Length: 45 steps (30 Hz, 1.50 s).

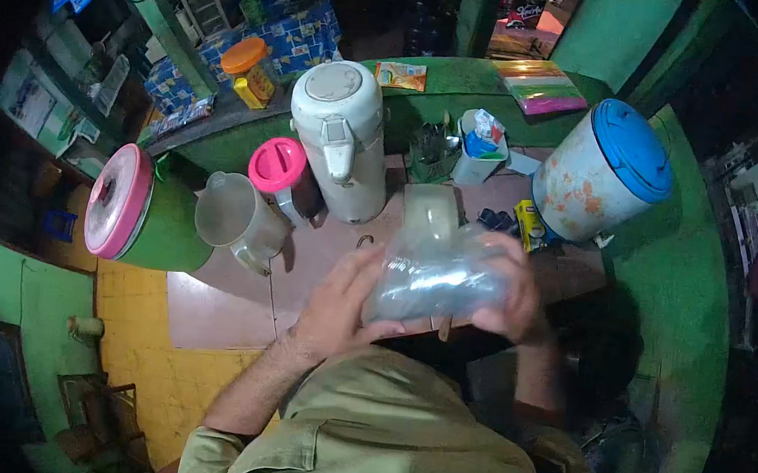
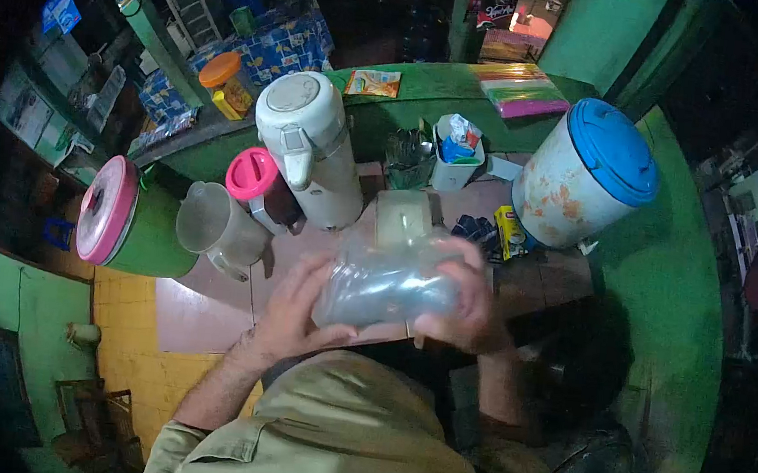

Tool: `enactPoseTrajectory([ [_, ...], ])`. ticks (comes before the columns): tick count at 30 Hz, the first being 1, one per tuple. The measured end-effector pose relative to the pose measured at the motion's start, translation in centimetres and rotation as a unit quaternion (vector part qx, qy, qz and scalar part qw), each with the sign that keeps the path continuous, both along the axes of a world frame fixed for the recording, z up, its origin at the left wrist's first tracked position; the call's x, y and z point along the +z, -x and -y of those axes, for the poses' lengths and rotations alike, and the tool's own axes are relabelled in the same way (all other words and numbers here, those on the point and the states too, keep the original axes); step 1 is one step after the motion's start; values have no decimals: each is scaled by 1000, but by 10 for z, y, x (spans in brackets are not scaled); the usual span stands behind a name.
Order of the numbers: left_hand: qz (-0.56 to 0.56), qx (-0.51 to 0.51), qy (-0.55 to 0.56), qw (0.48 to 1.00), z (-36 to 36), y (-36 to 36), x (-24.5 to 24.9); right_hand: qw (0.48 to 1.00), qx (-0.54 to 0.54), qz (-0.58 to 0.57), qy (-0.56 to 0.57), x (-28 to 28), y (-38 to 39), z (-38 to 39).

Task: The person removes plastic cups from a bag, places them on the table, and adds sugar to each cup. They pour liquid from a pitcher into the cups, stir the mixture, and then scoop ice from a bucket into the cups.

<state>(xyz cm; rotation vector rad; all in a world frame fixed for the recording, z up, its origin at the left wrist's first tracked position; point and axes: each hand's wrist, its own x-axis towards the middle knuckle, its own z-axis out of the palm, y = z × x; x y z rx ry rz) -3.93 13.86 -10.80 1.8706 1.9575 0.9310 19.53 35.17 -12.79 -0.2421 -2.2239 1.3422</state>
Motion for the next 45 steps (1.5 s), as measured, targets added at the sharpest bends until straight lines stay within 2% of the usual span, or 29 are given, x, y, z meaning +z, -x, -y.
enactPoseTrajectory([
  [1, -11, 29, -49, 998, -4, -2, 7, 997, -61, -18, -32, -5, -11, -18],
  [3, 44, 59, -65, 995, 8, 10, -10, 969, -236, 63, 46, 38, -17, -27],
  [4, 63, 83, -46, 993, 16, 17, -24, 969, -235, 64, 48, 33, -16, -43],
  [6, 115, 120, -2, 986, 37, 26, -48, 910, -373, 178, -43, 10, -3, -83],
  [7, 113, 122, -1, 986, 47, 28, -62, 911, -371, 176, -41, 0, 8, -99],
  [9, 79, 145, 54, 985, 65, 29, -82, 867, -405, 263, -125, -21, 34, -126],
  [10, 117, 146, 51, 981, 70, 25, -80, 869, -400, 262, -124, -33, 45, -133],
  [12, 121, 168, 59, 977, 80, 19, -89, 826, -419, 312, -210, -55, 67, -146],
  [15, 120, 190, 70, 972, 92, 15, -105, 804, -432, 313, -262, -80, 88, -167],
  [19, 114, 211, 86, 967, 100, 11, -105, 863, -372, 252, -230, -65, 79, -186],
  [23, 165, 219, 53, 960, 108, 10, -113, 917, -391, -23, -73, -36, 48, -127],
  [25, 351, 222, 62, 907, 107, 9, -122, 925, -365, -99, 38, -39, 40, -75],
  [26, 447, 201, 53, 870, 101, 6, -118, 964, -243, -85, 69, -59, 31, -58],
  [27, 446, 204, 55, 869, 93, 2, -111, 985, -120, -68, 100, -90, 24, -41],
  [28, 535, 160, -33, 829, 83, -2, -103, 986, -65, -121, 90, -121, 32, -10],
  [29, 612, 112, -120, 773, 76, -2, -95, 996, 20, 66, 58, -71, 51, 28],
  [31, 575, 107, -97, 805, 67, 7, -80, 972, 150, 162, 83, -73, 71, 76],
  [32, 539, 102, -77, 832, 67, 11, -77, 951, 173, 163, 198, -85, 75, 94],
  [33, 537, 109, -77, 833, 72, 14, -78, 949, 181, 175, 190, -101, 76, 99],
  [35, 529, 101, -16, 842, 85, 23, -77, 920, 211, 145, 297, -103, 75, 107],
  [37, 553, 106, 7, 827, 103, 27, -79, 906, 256, 194, 276, -125, 73, 95],
  [38, 562, 169, -1, 809, 113, 33, -88, 892, 289, 243, 250, -137, 73, 89],
  [39, 571, 230, -9, 788, 123, 40, -95, 892, 289, 242, 250, -147, 71, 88],
  [40, 536, 262, -72, 799, 130, 49, -94, 908, 237, 220, 267, -157, 68, 90],
  [41, 536, 260, -73, 800, 143, 60, -96, 920, 184, 197, 283, -168, 67, 94],
  [42, 403, 319, -52, 856, 158, 74, -100, 898, 185, 166, 363, -185, 68, 100],
  [43, 260, 370, -29, 891, 171, 83, -101, 898, 184, 166, 364, -190, 75, 106],
  [44, 261, 369, -28, 892, 178, 88, -100, 925, 145, 185, 300, -190, 89, 116],
  [45, 160, 364, 29, 917, 185, 92, -98, 945, 105, 203, 233, -193, 101, 128],
])
